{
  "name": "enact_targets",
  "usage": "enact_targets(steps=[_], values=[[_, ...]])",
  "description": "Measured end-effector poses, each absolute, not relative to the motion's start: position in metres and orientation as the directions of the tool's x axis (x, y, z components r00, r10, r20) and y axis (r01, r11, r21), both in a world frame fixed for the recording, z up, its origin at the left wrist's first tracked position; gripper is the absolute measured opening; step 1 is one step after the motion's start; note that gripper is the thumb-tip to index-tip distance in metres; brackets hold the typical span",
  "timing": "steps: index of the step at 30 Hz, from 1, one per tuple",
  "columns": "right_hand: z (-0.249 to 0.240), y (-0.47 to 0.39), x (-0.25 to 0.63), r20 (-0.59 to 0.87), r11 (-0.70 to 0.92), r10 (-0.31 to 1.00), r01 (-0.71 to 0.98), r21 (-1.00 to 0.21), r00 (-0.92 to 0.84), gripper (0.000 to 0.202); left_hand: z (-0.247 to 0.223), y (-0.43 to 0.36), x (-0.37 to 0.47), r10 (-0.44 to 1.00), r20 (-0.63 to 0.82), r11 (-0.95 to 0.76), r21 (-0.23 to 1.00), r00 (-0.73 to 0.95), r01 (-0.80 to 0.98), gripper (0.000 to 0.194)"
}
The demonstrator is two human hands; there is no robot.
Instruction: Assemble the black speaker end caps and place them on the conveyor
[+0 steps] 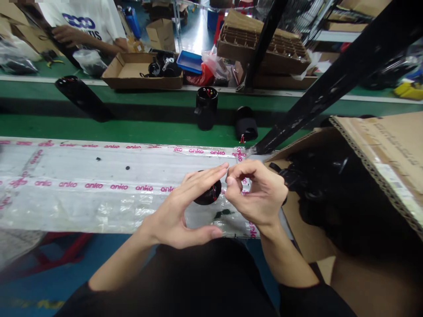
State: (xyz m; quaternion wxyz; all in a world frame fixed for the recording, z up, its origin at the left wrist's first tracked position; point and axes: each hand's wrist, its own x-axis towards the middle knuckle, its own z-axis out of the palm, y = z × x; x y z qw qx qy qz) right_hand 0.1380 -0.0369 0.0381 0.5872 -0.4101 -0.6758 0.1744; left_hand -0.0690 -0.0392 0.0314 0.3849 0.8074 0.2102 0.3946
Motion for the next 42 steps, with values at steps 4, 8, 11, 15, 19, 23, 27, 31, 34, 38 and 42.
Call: enact_targets(steps=[4,8,11,15,19,23,27,31,34,38,42], values=[[0.037,-0.042,0.142,0.615,0.58,0.788,0.3,-0.758,0.03,0.018,0.033,-0.042,-0.069,0.673,0.438,-0.527,0.849,0.596,-0.028,0.088],[0.037,-0.047,0.139,0.633,0.598,0.774,0.336,-0.727,-0.007,0.019,0.033,-0.042,-0.065,0.666,0.451,-0.545,0.838,0.594,-0.026,0.09],[0.035,-0.046,0.142,0.623,0.594,0.782,0.305,-0.745,0.0,0.016,0.029,-0.042,-0.066,0.695,0.471,-0.563,0.826,0.543,0.005,0.083],[0.011,-0.034,0.16,0.528,0.508,0.844,0.179,-0.843,0.093,0.029,0.002,-0.046,-0.074,0.816,0.567,-0.578,0.797,0.113,0.175,0.029],[-0.035,-0.024,0.174,0.243,0.242,0.969,-0.007,-0.97,-0.038,0.031,-0.049,-0.057,-0.07,0.874,0.479,-0.473,0.806,0.078,0.356,0.087],[-0.077,-0.031,0.161,0.098,0.053,0.939,-0.141,-0.989,-0.329,0.078,-0.088,-0.058,-0.05,0.902,0.431,-0.419,0.846,0.041,0.33,0.099],[-0.091,-0.043,0.137,0.131,0.107,0.969,-0.123,-0.987,-0.208,0.087,-0.098,-0.039,-0.035,0.881,0.451,-0.471,0.867,0.143,0.165,0.09],[-0.091,-0.049,0.13,0.206,0.204,0.978,-0.044,-0.978,-0.022,0.084,-0.098,-0.026,-0.025,0.874,0.425,-0.45,0.891,0.234,0.059,0.091],[-0.092,-0.055,0.13,0.22,0.219,0.973,0.026,-0.975,0.062,0.084,-0.103,-0.027,-0.018,0.863,0.429,-0.452,0.892,0.265,0.026,0.09],[-0.092,-0.063,0.12,0.232,0.22,0.959,0.089,-0.971,0.162,0.075,-0.11,-0.037,-0.004,0.864,0.482,-0.496,0.865,0.147,0.076,0.084],[-0.087,-0.07,0.103,0.216,0.211,0.928,0.05,-0.976,0.304,0.056,-0.107,-0.05,0.009,0.888,0.461,-0.459,0.883,0.002,0.099,0.072]])
